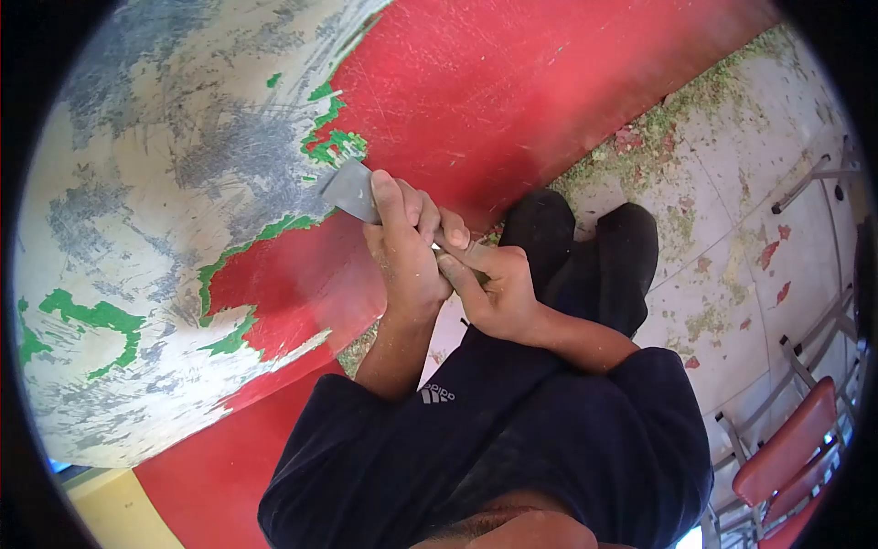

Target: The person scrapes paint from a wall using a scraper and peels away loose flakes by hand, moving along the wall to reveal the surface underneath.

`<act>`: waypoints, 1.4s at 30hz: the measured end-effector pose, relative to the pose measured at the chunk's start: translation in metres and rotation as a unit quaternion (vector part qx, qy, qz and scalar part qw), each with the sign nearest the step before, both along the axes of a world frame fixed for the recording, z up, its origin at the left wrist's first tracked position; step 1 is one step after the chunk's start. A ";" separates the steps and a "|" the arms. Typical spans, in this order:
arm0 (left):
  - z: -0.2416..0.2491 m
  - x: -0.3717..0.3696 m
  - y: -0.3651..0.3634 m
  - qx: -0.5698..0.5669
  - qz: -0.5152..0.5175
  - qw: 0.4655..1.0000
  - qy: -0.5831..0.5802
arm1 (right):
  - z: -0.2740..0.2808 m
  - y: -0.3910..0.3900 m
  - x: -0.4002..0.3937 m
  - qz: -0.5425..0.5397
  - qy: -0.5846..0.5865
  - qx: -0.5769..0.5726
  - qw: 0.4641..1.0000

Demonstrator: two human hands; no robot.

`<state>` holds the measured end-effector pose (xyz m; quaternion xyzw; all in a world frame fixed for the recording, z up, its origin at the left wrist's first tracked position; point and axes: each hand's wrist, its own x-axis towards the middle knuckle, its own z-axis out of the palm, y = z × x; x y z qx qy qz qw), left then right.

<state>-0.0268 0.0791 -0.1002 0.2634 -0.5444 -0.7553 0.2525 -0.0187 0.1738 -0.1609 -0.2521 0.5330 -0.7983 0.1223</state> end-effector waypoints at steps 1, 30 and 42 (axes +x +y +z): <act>0.000 -0.002 -0.001 0.004 -0.004 1.000 0.004 | 0.001 -0.003 -0.006 -0.014 0.010 -0.008 1.000; 0.032 -0.022 0.007 -0.059 -0.003 0.998 0.029 | 0.018 -0.008 -0.020 0.006 -0.010 0.002 1.000; 0.015 -0.006 0.001 -0.038 0.000 0.999 -0.002 | 0.022 -0.010 -0.013 -0.029 -0.004 -0.035 0.999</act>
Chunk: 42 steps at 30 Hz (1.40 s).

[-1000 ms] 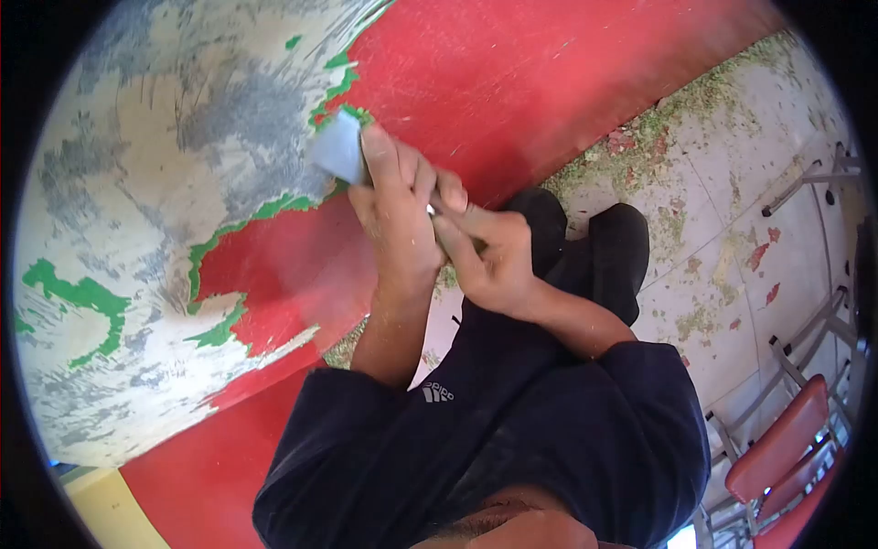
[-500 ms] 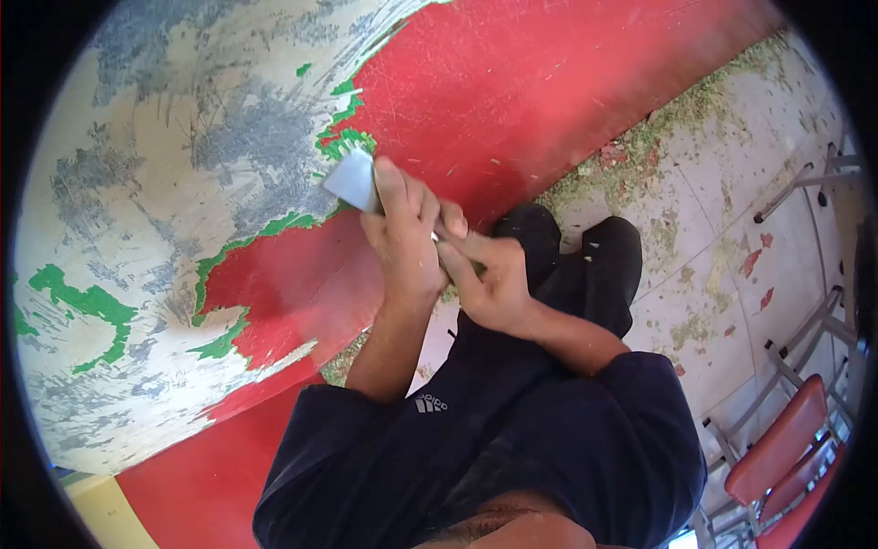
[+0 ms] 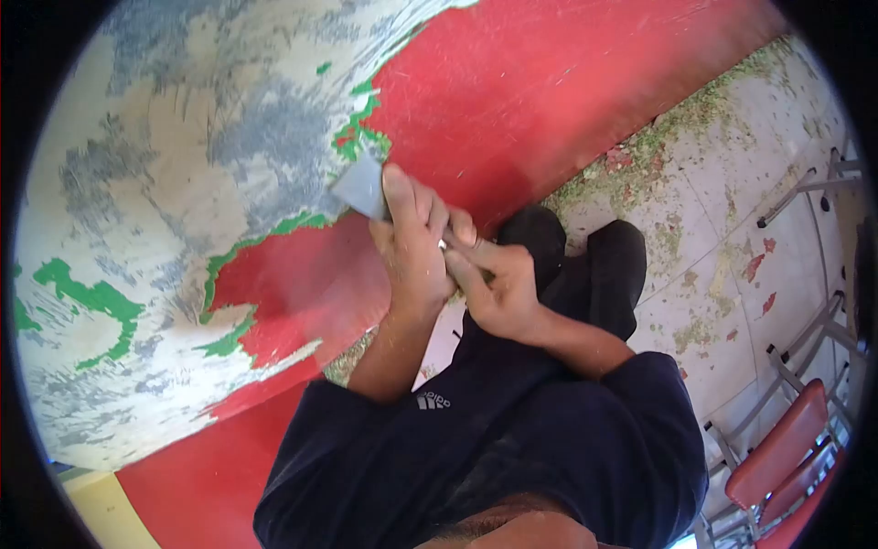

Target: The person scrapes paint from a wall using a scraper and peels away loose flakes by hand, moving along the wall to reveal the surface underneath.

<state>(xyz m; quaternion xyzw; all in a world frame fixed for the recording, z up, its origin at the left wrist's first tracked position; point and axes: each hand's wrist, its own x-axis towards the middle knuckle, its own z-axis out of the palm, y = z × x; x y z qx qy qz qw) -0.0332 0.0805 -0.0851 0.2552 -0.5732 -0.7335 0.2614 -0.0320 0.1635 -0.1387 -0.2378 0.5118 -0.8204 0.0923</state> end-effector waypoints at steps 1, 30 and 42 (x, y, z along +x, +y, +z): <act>-0.003 -0.004 -0.002 -0.002 -0.004 1.000 0.011 | 0.001 -0.001 -0.004 -0.002 -0.004 -0.002 1.000; 0.030 -0.024 0.001 -0.036 -0.024 0.998 0.036 | 0.012 -0.007 -0.011 -0.042 0.039 -0.013 0.998; -0.003 -0.001 -0.004 0.023 -0.038 0.999 0.003 | -0.019 0.002 0.019 0.004 -0.039 0.043 0.998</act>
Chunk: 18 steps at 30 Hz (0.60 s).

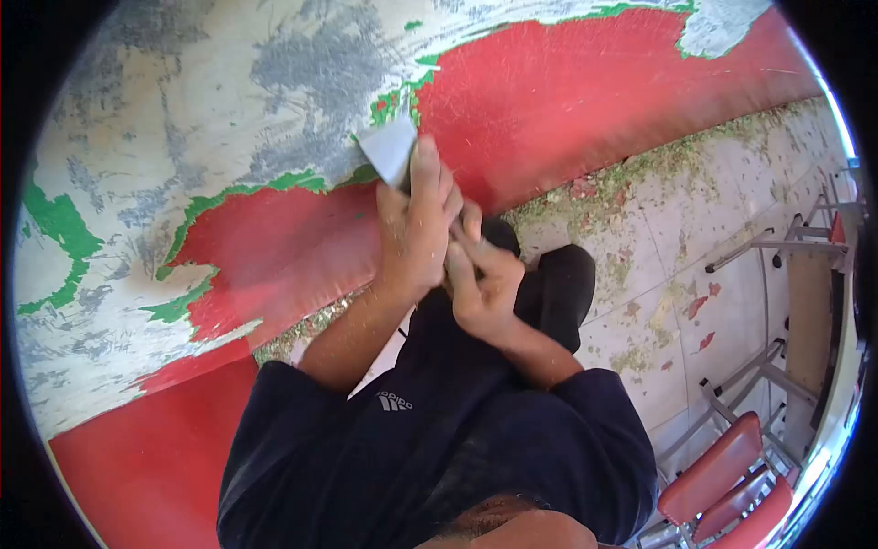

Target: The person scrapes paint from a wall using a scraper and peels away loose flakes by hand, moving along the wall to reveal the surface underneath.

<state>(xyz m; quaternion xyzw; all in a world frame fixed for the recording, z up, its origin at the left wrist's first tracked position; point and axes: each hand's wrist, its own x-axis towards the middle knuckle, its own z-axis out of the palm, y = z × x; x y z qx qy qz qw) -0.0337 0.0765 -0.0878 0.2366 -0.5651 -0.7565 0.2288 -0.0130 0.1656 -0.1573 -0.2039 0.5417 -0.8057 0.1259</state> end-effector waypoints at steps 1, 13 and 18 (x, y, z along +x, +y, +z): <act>-0.011 0.005 -0.002 0.010 -0.002 1.000 -0.006 | -0.001 -0.001 -0.002 -0.005 0.009 -0.004 1.000; -0.006 -0.004 0.000 0.033 0.004 0.999 0.023 | -0.005 0.006 -0.010 0.031 0.020 0.071 0.997; 0.000 -0.007 0.002 0.046 0.015 0.998 0.044 | -0.014 0.006 -0.006 0.014 0.023 0.051 0.998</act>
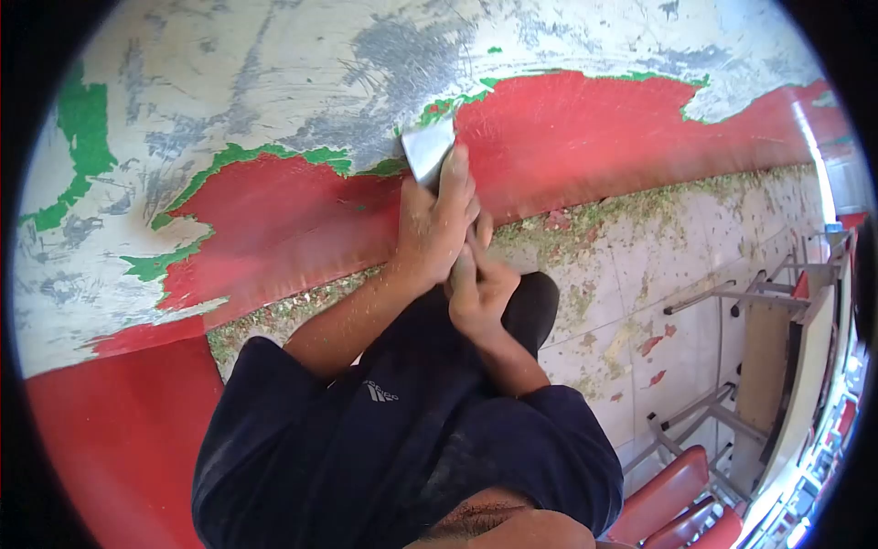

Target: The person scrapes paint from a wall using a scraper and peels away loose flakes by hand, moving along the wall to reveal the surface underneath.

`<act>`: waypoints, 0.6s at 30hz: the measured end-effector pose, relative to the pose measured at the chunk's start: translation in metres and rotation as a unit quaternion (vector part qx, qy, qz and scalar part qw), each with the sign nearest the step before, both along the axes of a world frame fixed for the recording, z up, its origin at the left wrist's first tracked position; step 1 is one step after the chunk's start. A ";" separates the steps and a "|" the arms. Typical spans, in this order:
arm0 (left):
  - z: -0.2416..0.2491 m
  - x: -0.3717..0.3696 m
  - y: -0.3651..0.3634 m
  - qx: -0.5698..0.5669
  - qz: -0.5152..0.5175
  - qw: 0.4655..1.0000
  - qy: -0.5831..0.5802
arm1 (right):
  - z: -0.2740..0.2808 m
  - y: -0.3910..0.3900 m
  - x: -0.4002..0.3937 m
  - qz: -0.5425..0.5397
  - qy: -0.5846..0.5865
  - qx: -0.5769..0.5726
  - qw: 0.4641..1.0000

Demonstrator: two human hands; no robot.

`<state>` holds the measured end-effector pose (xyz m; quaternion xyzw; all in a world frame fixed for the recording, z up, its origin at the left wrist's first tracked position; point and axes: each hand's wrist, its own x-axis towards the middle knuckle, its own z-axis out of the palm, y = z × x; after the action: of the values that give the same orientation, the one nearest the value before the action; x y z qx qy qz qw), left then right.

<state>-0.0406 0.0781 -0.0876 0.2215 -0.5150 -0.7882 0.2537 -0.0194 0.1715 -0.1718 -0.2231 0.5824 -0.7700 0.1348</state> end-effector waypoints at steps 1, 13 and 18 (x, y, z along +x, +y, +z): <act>-0.015 0.008 0.000 0.006 0.008 1.000 -0.012 | -0.003 0.004 0.003 0.015 -0.008 0.016 1.000; 0.015 -0.003 0.001 0.012 -0.036 0.998 0.041 | 0.035 0.001 -0.011 -0.021 0.074 0.059 0.995; 0.006 0.009 -0.001 0.048 -0.035 0.998 -0.011 | 0.016 -0.006 -0.002 -0.055 0.112 -0.008 0.992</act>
<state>-0.0315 0.0775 -0.0820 0.2239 -0.4870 -0.8177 0.2098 -0.0216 0.1655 -0.1555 -0.2765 0.5993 -0.7509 0.0247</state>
